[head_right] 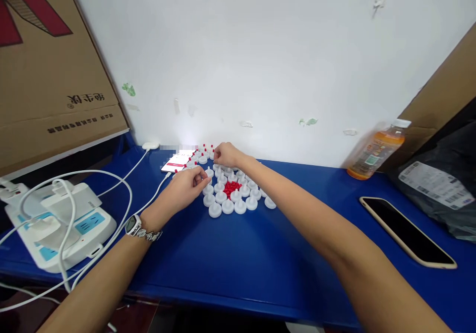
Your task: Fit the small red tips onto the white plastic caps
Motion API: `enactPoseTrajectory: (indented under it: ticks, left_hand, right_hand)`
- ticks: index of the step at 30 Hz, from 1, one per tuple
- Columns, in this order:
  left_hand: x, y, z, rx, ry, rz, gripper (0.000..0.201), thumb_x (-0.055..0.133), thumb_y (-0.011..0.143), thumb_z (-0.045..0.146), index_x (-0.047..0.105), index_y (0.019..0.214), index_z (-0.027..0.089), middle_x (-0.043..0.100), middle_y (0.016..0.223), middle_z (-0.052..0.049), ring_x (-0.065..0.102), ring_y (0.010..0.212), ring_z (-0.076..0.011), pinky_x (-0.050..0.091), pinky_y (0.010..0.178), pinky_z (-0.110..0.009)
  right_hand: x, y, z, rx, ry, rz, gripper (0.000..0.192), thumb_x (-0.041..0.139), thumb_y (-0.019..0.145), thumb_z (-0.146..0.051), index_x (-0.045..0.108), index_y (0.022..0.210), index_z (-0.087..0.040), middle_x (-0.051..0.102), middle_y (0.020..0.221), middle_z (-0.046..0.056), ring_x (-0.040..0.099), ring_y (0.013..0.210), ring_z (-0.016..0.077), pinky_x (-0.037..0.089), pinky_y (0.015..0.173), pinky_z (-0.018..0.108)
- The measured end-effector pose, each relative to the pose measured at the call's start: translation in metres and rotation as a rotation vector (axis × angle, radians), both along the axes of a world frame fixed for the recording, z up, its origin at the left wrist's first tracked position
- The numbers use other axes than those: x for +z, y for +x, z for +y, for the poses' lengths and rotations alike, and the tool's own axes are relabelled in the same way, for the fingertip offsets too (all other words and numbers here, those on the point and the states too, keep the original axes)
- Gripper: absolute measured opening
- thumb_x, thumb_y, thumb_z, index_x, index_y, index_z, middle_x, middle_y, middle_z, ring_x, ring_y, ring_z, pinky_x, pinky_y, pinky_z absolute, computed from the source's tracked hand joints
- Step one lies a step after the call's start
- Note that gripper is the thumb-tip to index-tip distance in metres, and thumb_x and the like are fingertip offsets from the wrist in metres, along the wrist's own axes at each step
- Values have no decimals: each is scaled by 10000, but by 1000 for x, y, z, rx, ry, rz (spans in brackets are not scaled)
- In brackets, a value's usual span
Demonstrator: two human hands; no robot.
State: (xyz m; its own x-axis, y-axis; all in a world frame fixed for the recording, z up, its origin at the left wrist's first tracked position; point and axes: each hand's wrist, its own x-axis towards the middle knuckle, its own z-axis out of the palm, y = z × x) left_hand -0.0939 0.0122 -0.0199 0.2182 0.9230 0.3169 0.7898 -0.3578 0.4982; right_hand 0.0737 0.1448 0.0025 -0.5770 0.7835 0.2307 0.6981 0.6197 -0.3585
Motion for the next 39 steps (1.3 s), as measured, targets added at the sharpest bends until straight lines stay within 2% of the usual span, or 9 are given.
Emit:
enactPoseTrajectory:
  ticks: [6,12,15,19,21,25,30,33,39]
  left_hand:
    - [-1,-1,2,19,19,36,175,509,935,321,602,845,204,635,704,-16,563,630,-169,328,561,-278]
    - [0,-1,1,-9,40,33,193,498,952,339,591,856,201,617,717,-23,587,692,-195,382,595,-299]
    - [2,1,-4,16,123,-9,203,536,941,374,592,1029,200,622,911,-55,616,822,-217,467,693,-339]
    - [4,9,-11,35,217,-115,459,570,929,437,469,1301,189,519,1255,-134,610,942,-224,513,807,-387]
    - [4,14,-13,-31,189,-135,478,540,951,448,444,1340,188,544,1231,-128,604,941,-222,509,827,-389]
    - [5,23,-17,-210,73,-80,363,432,1009,455,524,1270,221,617,917,-46,587,830,-216,488,750,-361]
    - [9,32,-25,-305,195,-38,332,401,1032,411,504,1282,219,627,1072,-77,585,941,-224,483,864,-389]
    - [12,32,-27,-301,279,10,339,404,1032,391,481,1311,215,616,1138,-98,572,1008,-247,489,878,-398]
    - [22,30,-27,-245,407,183,310,414,1030,337,487,1297,196,622,1155,-101,540,1047,-275,476,890,-418]
  right_hand:
    - [2,-15,17,-263,45,19,271,697,820,-346,730,1013,-159,737,919,93,657,838,201,464,766,275]
    - [1,-24,16,-276,36,84,104,640,836,-189,722,888,-152,734,922,108,648,818,192,453,744,276]
    - [7,-10,-8,-251,55,195,122,620,863,-231,709,897,-154,730,883,79,636,798,170,444,730,263]
    - [12,14,-62,-157,4,479,171,645,858,-322,671,810,-160,681,749,25,574,674,139,419,647,256]
    - [12,25,-91,-115,-38,547,236,629,875,-396,645,806,-171,639,709,5,532,639,132,398,610,258]
    - [6,41,-134,-75,-31,539,262,500,962,-434,549,843,-206,582,728,-15,494,649,135,377,622,268]
    - [-4,52,-149,-40,120,428,316,357,1021,-396,421,762,-226,497,703,-7,470,739,171,356,704,296]
    - [-5,50,-145,-73,5,559,398,344,1008,-465,364,691,-225,418,632,-22,407,629,152,330,629,292]
    - [4,38,-138,-198,-441,821,442,465,909,-482,305,578,-236,269,527,-50,229,485,112,213,497,292]
